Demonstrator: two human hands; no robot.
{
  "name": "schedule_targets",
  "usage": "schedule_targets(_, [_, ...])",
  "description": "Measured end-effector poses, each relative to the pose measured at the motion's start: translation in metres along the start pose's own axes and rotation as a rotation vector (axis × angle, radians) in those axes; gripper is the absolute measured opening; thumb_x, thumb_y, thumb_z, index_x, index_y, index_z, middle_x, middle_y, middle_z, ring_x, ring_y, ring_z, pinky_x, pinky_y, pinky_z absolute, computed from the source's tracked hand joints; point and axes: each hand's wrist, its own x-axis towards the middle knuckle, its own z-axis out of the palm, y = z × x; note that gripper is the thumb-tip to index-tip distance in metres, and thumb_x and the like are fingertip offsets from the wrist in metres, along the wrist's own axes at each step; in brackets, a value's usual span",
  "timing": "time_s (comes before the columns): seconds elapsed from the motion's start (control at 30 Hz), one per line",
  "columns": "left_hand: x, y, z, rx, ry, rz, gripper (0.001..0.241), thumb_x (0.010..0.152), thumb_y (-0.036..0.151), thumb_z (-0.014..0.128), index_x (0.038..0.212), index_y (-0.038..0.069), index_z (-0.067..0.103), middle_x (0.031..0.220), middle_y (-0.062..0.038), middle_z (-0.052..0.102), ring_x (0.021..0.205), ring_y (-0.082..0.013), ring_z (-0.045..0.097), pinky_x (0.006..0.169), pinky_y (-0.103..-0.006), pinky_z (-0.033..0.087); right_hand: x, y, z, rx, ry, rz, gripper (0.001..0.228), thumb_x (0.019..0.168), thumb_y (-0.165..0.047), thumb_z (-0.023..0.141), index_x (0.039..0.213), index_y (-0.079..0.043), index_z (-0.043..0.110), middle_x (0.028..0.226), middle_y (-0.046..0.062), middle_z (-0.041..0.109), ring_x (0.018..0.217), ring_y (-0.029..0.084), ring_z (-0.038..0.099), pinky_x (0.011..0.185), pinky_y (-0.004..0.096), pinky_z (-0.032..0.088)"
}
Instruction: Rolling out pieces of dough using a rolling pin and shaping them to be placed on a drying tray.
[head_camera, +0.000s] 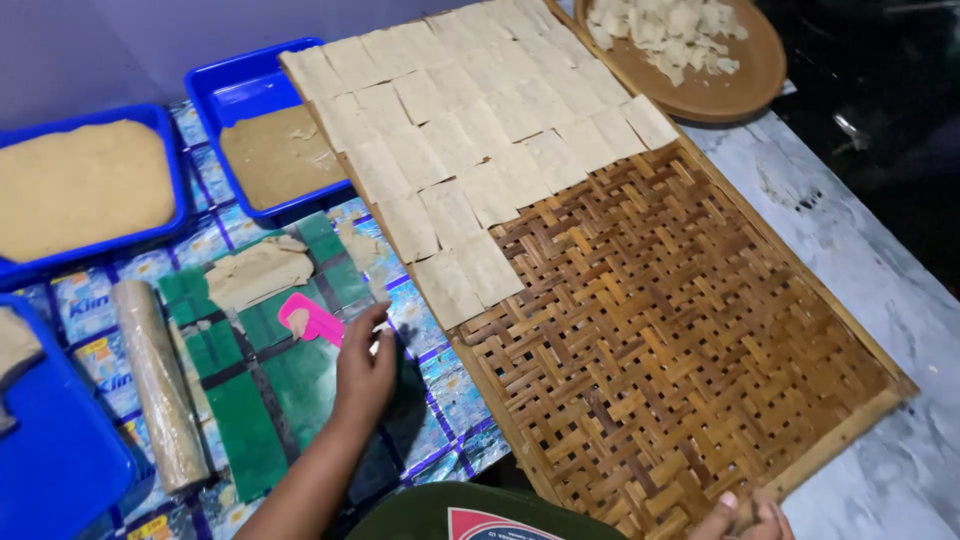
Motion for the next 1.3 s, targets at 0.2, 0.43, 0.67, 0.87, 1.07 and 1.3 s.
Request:
schedule_targets(0.2, [-0.072, -0.001, -0.042, 0.353, 0.013, 0.205, 0.033, 0.101, 0.013, 0.051, 0.131, 0.01, 0.064, 0.142, -0.018, 0.056, 0.134, -0.0339, 0.052, 0.111, -0.046, 0.042, 0.021, -0.095, 0.019, 0.551, -0.343, -0.358, 0.021, 0.108, -0.002, 0.061, 0.122, 0.01, 0.072, 0.133, 0.023, 0.06, 0.106, 0.031, 0.064, 0.088, 0.039, 0.057])
schedule_targets(0.43, [-0.087, -0.027, -0.144, 0.823, 0.337, 0.148, 0.037, 0.094, 0.018, 0.058, 0.131, 0.017, 0.064, 0.146, -0.017, 0.052, 0.145, -0.041, 0.042, 0.119, -0.0651, 0.025, -0.046, -0.231, 0.034, 0.966, -0.913, -0.793, 0.021, 0.103, -0.012, 0.053, 0.108, -0.003, 0.071, 0.104, 0.013, 0.069, 0.1, 0.027, 0.067, 0.089, 0.038, 0.053])
schedule_targets(0.67, [-0.078, -0.083, -0.197, 0.941, 0.387, -0.077, 0.065, 0.086, 0.019, 0.071, 0.147, 0.011, 0.049, 0.155, -0.027, 0.039, 0.146, -0.0487, 0.039, 0.121, -0.0612, 0.03, -0.166, -0.326, 0.073, 0.583, -0.891, -1.257, 0.037, 0.092, -0.02, 0.068, 0.127, -0.01, 0.062, 0.127, 0.016, 0.054, 0.116, 0.041, 0.059, 0.088, 0.051, 0.054])
schedule_targets(0.87, [-0.107, -0.083, -0.201, 0.974, 0.26, -0.02, 0.049, 0.096, 0.017, 0.054, 0.144, 0.017, 0.049, 0.157, -0.023, 0.041, 0.147, -0.0403, 0.04, 0.124, -0.0536, 0.025, -0.185, -0.33, 0.114, 0.215, -0.969, -1.256, 0.059, 0.079, -0.015, 0.077, 0.133, -0.015, 0.055, 0.104, 0.012, 0.061, 0.102, 0.039, 0.063, 0.086, 0.049, 0.055])
schedule_targets(1.07, [-0.099, -0.069, -0.21, 0.894, 0.177, -0.045, 0.055, 0.096, 0.01, 0.05, 0.15, 0.011, 0.042, 0.159, -0.028, 0.035, 0.149, -0.0429, 0.035, 0.124, -0.0548, 0.023, -0.182, -0.343, 0.095, 0.219, -1.123, -1.002, 0.051, 0.089, -0.014, 0.061, 0.139, -0.015, 0.049, 0.118, 0.017, 0.048, 0.1, 0.052, 0.063, 0.081, 0.059, 0.058])
schedule_targets(1.3, [-0.021, -0.065, -0.217, 0.891, 0.122, 0.001, 0.058, 0.093, 0.018, 0.059, 0.149, 0.009, 0.044, 0.155, -0.025, 0.04, 0.149, -0.0423, 0.036, 0.123, -0.0541, 0.025, -0.115, -0.382, 0.12, 0.269, -1.121, -0.927, 0.028, 0.105, -0.025, 0.044, 0.129, -0.021, 0.057, 0.114, 0.016, 0.06, 0.11, 0.049, 0.065, 0.088, 0.058, 0.056])
